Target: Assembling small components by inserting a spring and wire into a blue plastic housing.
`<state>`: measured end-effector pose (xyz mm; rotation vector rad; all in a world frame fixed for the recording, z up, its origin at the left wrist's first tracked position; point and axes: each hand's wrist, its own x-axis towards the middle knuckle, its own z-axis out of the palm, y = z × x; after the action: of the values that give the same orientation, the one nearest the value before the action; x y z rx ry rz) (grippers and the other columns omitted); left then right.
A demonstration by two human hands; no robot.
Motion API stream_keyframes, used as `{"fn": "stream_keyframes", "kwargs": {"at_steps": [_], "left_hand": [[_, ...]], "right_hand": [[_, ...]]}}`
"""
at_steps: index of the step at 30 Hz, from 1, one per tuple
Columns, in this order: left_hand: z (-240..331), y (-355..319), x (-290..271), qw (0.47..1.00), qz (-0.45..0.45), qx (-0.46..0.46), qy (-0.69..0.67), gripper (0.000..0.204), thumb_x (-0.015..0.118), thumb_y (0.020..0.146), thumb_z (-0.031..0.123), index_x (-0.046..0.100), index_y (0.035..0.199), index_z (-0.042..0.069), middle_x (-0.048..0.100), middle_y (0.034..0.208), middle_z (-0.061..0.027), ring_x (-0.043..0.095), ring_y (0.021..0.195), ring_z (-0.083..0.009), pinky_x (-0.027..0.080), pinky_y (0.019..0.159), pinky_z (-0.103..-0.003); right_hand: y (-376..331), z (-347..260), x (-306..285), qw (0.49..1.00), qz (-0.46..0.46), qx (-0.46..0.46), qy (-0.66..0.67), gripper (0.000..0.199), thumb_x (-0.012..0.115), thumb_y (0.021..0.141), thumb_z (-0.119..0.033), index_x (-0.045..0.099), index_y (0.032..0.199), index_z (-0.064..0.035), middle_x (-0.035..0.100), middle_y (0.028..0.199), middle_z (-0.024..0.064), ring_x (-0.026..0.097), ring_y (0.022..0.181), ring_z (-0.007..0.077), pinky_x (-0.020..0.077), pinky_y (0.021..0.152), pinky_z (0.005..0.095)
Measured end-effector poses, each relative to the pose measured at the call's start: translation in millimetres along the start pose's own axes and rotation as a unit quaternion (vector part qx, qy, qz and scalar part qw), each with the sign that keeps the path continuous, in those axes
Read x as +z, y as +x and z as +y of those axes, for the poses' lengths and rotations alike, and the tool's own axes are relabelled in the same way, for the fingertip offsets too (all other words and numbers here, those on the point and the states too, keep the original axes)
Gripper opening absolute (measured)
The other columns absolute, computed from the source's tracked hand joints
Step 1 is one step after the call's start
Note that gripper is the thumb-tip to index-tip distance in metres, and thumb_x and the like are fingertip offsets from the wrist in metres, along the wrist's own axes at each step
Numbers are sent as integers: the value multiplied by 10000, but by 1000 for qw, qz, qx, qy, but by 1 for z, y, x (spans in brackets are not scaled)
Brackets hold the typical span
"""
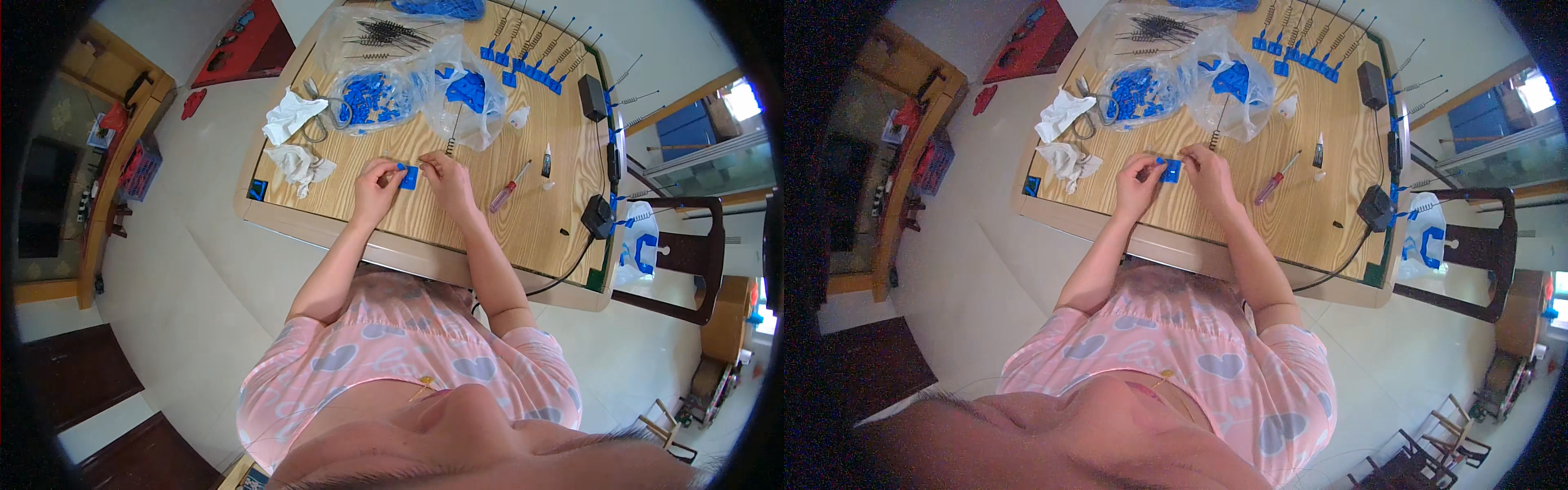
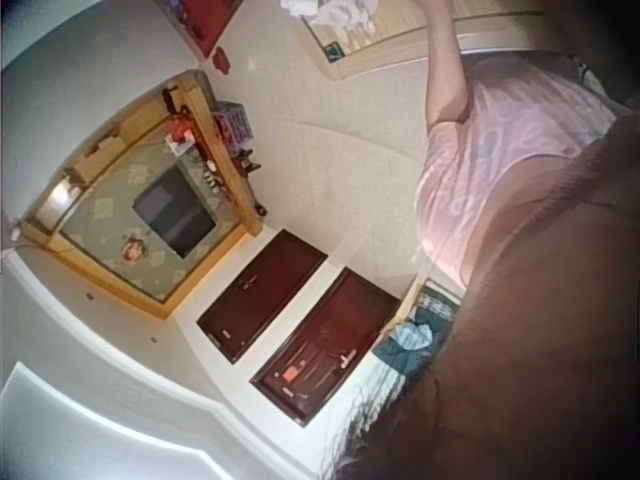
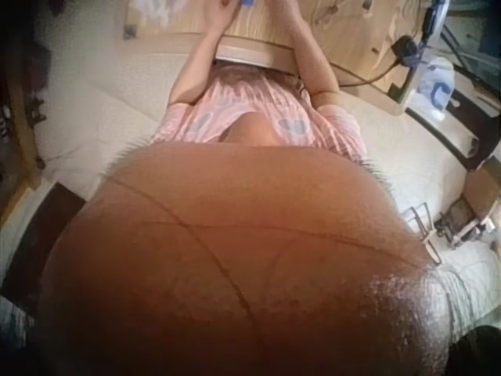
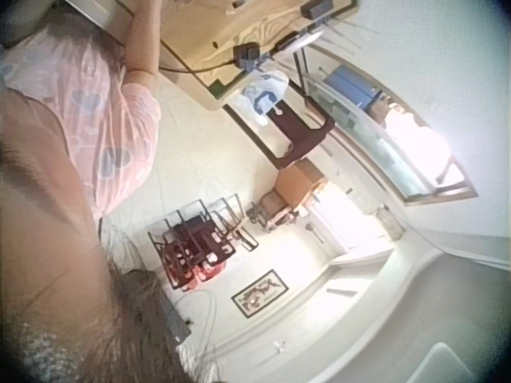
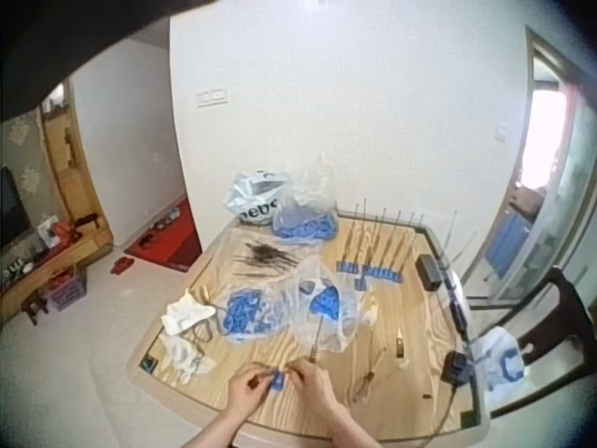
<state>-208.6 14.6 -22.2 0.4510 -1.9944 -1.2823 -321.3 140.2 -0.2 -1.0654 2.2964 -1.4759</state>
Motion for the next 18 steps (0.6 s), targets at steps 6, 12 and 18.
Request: {"fn": "stream_keyframes", "kwargs": {"at_steps": [6,12,18], "left_hand": [[6,2,2,997,-13,34,62,133,732,745,27,659,855,6,618,850,-77,594,736,-177,455,593,-260],[9,0,2,997,-16,12,71,135,729,751,33,654,859,6,615,864,-75,589,722,-174,455,590,-263],[5,-2,4,990,-39,73,113,138,732,745,34,653,855,7,614,868,-70,576,701,-174,456,588,-273]], "right_hand": [[-1,1,1,998,36,-52,1,133,618,842,-34,631,969,3,644,786,127,653,732,198,503,643,293],[1,-4,-6,996,60,-25,66,255,542,860,-9,596,1109,-16,585,802,113,589,699,221,477,658,302],[9,12,-13,814,-12,198,546,328,466,933,-43,545,1251,-40,557,832,31,535,737,119,466,695,275]]}}
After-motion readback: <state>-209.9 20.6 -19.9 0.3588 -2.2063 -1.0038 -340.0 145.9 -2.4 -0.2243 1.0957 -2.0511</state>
